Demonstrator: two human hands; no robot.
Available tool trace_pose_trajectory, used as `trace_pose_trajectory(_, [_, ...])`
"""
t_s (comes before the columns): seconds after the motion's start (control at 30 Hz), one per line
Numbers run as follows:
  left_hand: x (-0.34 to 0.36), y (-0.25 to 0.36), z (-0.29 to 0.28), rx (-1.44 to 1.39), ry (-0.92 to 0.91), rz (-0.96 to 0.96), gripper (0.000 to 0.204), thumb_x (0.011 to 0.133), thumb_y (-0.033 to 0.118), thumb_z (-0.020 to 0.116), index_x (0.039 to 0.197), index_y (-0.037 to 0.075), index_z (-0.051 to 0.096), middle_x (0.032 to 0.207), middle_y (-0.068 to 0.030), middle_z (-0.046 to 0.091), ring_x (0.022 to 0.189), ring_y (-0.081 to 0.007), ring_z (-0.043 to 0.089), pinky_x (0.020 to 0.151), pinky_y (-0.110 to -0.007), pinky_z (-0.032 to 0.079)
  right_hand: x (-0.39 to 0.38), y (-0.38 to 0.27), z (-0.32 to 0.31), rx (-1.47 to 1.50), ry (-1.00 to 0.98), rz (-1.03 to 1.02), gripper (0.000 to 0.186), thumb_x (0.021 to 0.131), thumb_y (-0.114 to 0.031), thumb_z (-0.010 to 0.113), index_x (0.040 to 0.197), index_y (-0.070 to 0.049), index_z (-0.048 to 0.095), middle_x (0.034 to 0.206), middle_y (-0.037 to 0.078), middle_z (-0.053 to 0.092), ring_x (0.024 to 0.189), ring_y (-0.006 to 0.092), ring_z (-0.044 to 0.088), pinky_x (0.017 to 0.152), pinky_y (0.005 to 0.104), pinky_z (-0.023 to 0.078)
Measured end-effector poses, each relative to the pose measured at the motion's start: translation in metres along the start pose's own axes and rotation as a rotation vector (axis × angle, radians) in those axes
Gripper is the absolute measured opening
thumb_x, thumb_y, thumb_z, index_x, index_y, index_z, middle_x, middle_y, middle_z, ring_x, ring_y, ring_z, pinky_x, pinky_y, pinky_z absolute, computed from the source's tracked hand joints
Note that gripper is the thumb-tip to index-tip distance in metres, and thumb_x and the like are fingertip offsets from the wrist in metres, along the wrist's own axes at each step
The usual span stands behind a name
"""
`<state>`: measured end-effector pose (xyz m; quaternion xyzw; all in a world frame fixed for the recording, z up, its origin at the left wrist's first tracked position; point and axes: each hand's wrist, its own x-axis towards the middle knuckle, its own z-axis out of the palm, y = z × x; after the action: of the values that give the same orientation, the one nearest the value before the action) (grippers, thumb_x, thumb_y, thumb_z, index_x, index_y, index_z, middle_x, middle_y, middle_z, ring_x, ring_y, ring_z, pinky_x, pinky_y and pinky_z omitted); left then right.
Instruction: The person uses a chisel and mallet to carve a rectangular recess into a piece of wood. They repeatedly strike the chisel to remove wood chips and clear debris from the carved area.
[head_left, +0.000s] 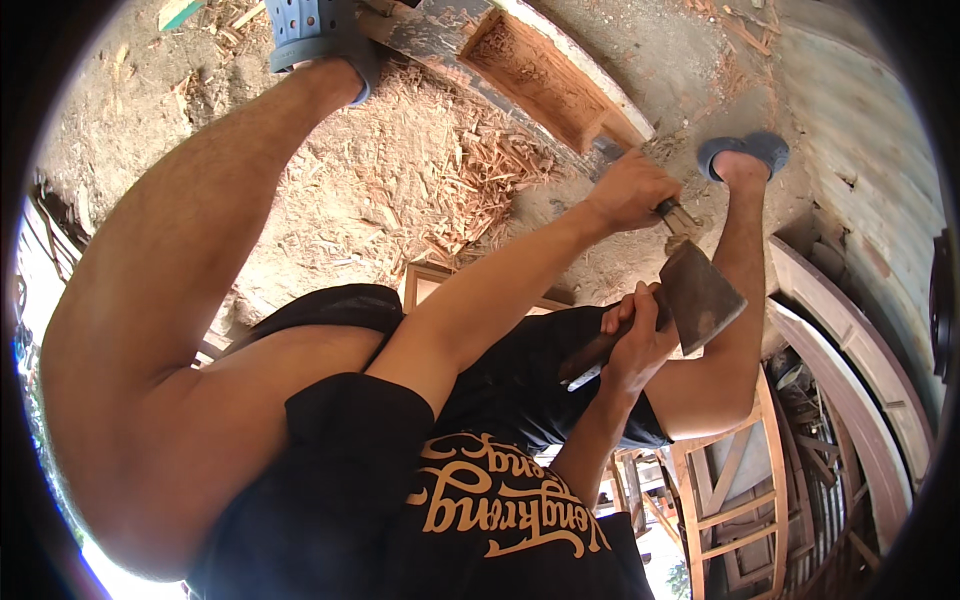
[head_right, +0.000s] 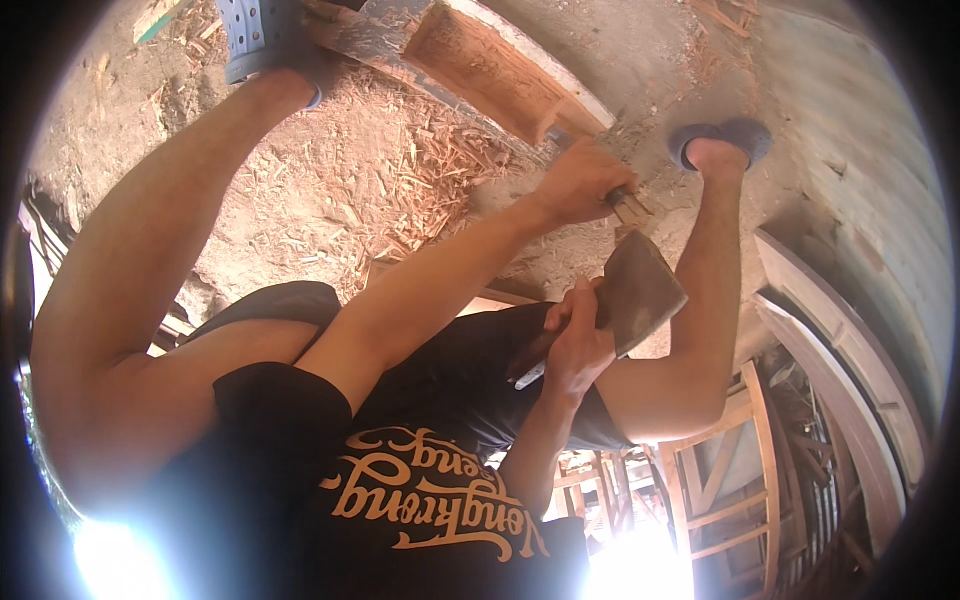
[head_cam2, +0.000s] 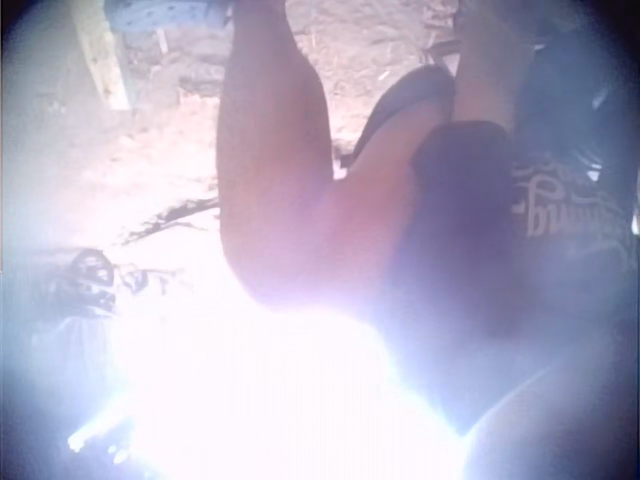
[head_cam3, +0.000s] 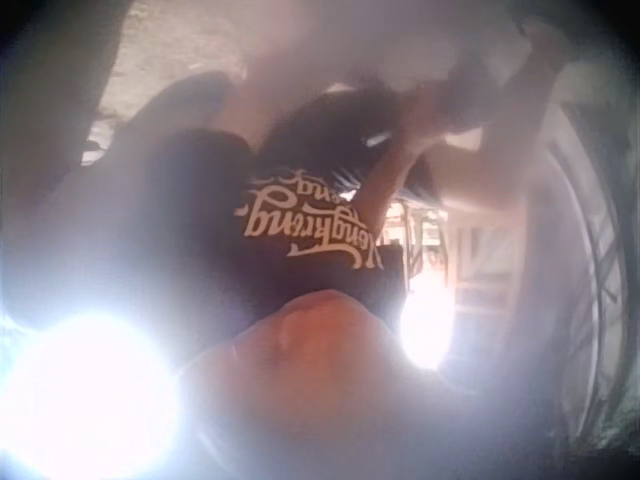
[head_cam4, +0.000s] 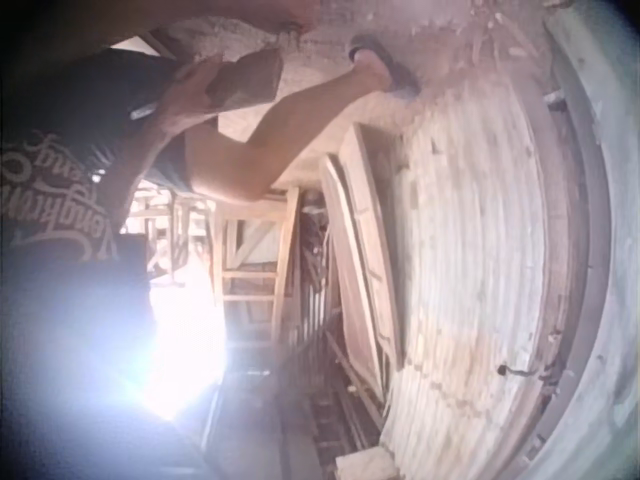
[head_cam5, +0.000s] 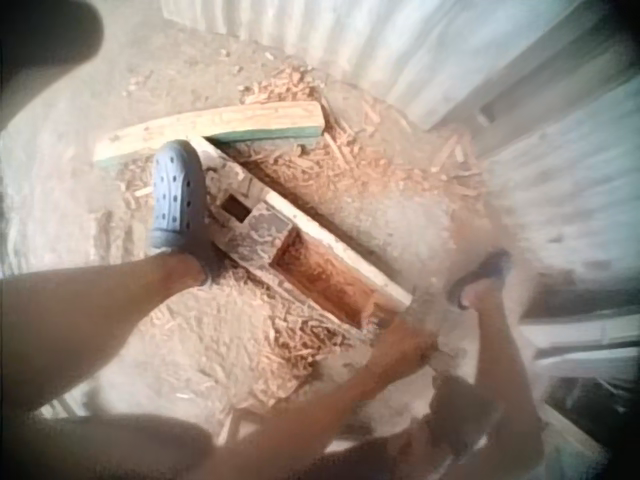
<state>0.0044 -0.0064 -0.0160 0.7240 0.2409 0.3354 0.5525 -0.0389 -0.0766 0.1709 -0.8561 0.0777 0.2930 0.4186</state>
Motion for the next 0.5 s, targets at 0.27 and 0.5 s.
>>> trace_pose_trajectory(0.27, [0.013,-0.016,-0.003,-0.061,0.029,-0.007,0.015,0.067,0.012,0.070,0.078,0.016,0.061,0.070,-0.0022,0.059,0.077,-0.0247,0.062,0.076,-0.039,0.042,-0.003,0.003,0.006,0.095,-0.018,0.059,0.009,0.090,-0.007,0.059,0.091,-0.002,0.051,0.061,0.005,0.044,0.045,0.0132,0.042,0.045,0.0276,0.038])
trace_pose_trajectory(0.5, [0.011,-0.031,-0.015,-0.109,-0.011,-0.048,0.013,0.070,0.013,0.070,0.079,0.016,0.061,0.073,-0.0023,0.061,0.078,-0.0255,0.062,0.076,-0.039,0.042,0.009,0.003,0.012,0.096,-0.048,0.020,0.009,0.091,-0.009,0.058,0.092,-0.002,0.051,0.061,0.005,0.044,0.046,0.0139,0.042,0.045,0.0287,0.038])
